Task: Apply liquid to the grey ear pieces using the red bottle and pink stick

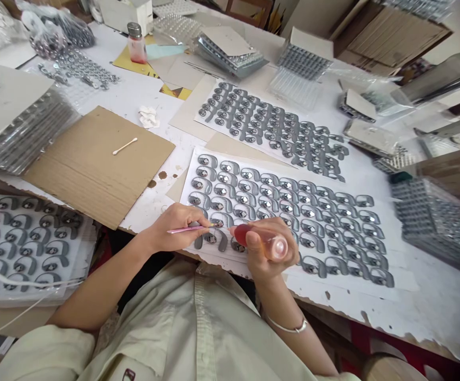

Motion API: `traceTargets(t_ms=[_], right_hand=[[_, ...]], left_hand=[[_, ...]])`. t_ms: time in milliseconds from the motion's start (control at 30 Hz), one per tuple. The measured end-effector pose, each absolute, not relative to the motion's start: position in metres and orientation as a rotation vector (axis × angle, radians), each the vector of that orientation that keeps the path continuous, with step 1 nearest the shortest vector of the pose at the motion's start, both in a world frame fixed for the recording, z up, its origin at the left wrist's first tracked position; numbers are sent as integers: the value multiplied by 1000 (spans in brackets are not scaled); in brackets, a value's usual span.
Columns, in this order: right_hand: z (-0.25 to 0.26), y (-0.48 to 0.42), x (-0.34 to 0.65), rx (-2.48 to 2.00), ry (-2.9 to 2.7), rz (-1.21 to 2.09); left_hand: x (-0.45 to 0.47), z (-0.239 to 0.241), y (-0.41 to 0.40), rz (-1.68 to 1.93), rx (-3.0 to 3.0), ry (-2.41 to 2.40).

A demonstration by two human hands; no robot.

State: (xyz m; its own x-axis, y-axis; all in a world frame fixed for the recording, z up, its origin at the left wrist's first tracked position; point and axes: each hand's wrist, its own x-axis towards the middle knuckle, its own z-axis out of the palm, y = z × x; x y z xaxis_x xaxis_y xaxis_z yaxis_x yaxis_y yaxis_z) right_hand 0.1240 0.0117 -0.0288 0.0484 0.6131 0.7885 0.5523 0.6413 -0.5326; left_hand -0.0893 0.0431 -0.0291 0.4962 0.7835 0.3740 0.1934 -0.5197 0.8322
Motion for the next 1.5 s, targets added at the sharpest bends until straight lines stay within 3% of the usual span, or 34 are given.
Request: traceTargets(t_ms=[400, 900, 1200, 1500], right_hand=[[-26, 14, 121, -1017, -1558, -16], [-15, 24, 129, -1005, -956, 141], [-7, 33, 142, -896, -1038, 1305], [-15, 34, 126, -903, -771, 1600]], left_hand=[[-90, -30, 40, 997, 2012, 806], [-84, -34, 19, 1170, 2081, 880], [-79, -35, 19, 1117, 2171, 926], [-83, -28, 18, 1087, 2205, 923]])
